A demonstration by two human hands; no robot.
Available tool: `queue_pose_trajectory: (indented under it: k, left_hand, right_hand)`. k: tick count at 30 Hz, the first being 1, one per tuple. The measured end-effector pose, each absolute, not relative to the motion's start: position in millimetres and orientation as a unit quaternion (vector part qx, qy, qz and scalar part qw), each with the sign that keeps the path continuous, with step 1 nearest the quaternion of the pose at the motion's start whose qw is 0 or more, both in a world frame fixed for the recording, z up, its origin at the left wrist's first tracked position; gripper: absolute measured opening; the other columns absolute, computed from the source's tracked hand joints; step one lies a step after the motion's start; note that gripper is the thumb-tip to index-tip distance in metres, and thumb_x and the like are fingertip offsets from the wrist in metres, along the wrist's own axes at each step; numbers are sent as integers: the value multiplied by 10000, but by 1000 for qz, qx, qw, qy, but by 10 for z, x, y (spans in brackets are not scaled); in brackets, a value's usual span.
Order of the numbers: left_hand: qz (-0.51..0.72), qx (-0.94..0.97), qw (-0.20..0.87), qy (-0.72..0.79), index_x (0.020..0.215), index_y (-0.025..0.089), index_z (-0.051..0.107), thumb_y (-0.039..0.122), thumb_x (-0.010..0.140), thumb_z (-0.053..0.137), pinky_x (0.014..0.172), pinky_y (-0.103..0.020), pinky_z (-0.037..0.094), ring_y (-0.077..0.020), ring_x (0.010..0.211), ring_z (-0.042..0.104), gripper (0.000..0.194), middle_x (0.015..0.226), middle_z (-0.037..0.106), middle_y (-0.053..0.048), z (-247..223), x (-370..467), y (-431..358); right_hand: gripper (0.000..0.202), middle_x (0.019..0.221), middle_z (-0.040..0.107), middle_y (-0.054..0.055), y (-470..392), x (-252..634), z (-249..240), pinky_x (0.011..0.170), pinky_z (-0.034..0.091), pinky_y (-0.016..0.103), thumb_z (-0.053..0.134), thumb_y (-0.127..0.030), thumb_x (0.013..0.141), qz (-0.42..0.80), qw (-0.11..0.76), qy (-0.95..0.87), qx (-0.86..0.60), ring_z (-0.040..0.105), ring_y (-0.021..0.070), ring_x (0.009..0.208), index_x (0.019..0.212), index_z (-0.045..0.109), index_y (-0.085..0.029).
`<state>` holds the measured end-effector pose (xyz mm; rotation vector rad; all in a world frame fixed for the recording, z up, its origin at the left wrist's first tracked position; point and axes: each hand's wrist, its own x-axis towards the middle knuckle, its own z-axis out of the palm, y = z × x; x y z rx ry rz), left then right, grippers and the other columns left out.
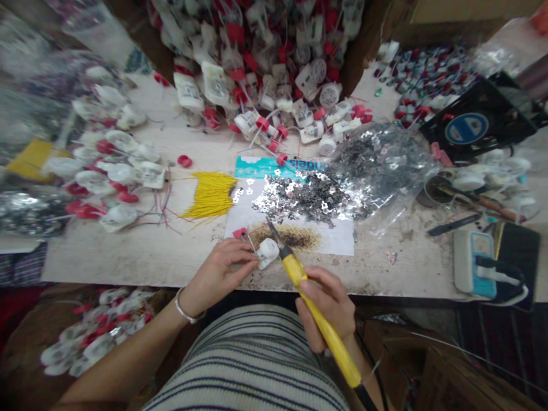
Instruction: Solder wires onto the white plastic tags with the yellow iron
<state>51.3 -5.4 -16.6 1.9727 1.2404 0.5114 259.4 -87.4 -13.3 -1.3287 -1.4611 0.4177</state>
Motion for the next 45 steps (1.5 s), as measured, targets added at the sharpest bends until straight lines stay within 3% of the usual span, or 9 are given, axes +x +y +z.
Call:
queue_pose_trajectory:
  k: [12, 22, 26, 30, 33, 35, 37, 42, 45]
  left_hand:
    - [141, 763, 414, 476, 706, 236, 732, 200, 754, 678, 788, -330, 487, -162, 803, 622, 81, 828, 702, -15, -115, 527, 81]
    - [131, 779, 397, 468, 678, 212, 724, 165, 765, 647, 755, -313, 475, -156, 759, 616, 125, 804, 700, -13, -87, 563, 94]
    - [139, 781, 392, 466, 674, 198, 721, 162, 767, 640, 752, -312, 468, -159, 756, 616, 128, 790, 697, -20, -87, 566, 92]
    - [137, 784, 388, 465, 661, 194, 717, 153, 760, 637, 745, -305, 467, -157, 744, 616, 134, 765, 693, -19, -74, 569, 89]
    - [135, 785, 387, 465, 665, 194, 716, 149, 758, 638, 743, -303, 467, -156, 737, 616, 130, 761, 694, -20, -73, 573, 93]
    - [135, 784, 386, 466, 666, 193, 713, 156, 755, 649, 745, -306, 467, -159, 745, 616, 116, 773, 696, -21, -82, 572, 97]
    - [129, 783, 387, 469, 664, 191, 708, 162, 753, 661, 753, -310, 466, -168, 770, 616, 104, 780, 696, -22, -89, 562, 94]
    - [150, 775, 372, 488, 703, 183, 659, 259, 780, 671, 749, -317, 463, -174, 772, 600, 109, 776, 674, -20, -42, 510, 16]
    - [217, 791, 295, 491, 899, 177, 627, 409, 723, 719, 860, -382, 429, -230, 949, 565, 305, 950, 660, -70, 5, 510, -63]
  right_hand:
    - [427, 1200, 631, 86, -1300, 2953, 41, 780, 604, 348, 578, -83, 740, 234, 382, -740, -502, 653, 236, 1023, 1147, 600, -208]
    - [390, 1200, 630, 91, -1237, 2941, 121, 769, 597, 337, 565, -63, 751, 209, 349, -775, -484, 644, 227, 1028, 1112, 635, -193]
    - [436, 1209, 620, 90, -1224, 2930, 124, 751, 602, 341, 554, -49, 745, 221, 409, -750, -471, 651, 233, 1013, 1157, 597, -185]
    - [636, 1298, 558, 55, -1087, 2780, -17, 756, 613, 349, 606, -18, 710, 218, 516, -650, -513, 634, 242, 1064, 1266, 445, -281]
    - [360, 1344, 496, 31, -857, 2568, -192, 802, 602, 316, 584, 38, 712, 225, 508, -648, -521, 649, 201, 1031, 950, 612, -231]
    - [273, 1302, 516, -11, -692, 2423, -327, 764, 605, 259, 587, 43, 707, 206, 535, -638, -514, 640, 159, 1021, 768, 611, -221]
    - [232, 1255, 539, -20, -560, 2309, -457, 765, 608, 273, 633, -8, 703, 171, 564, -633, -502, 628, 156, 1024, 756, 614, -233]
    - [188, 1251, 508, 26, -439, 2213, -594, 779, 602, 305, 659, -50, 706, 163, 520, -657, -521, 628, 162, 1000, 767, 591, -215]
    - [213, 1200, 510, 29, -465, 2207, -504, 761, 596, 280, 675, -34, 688, 154, 549, -618, -541, 621, 154, 998, 697, 542, -200]
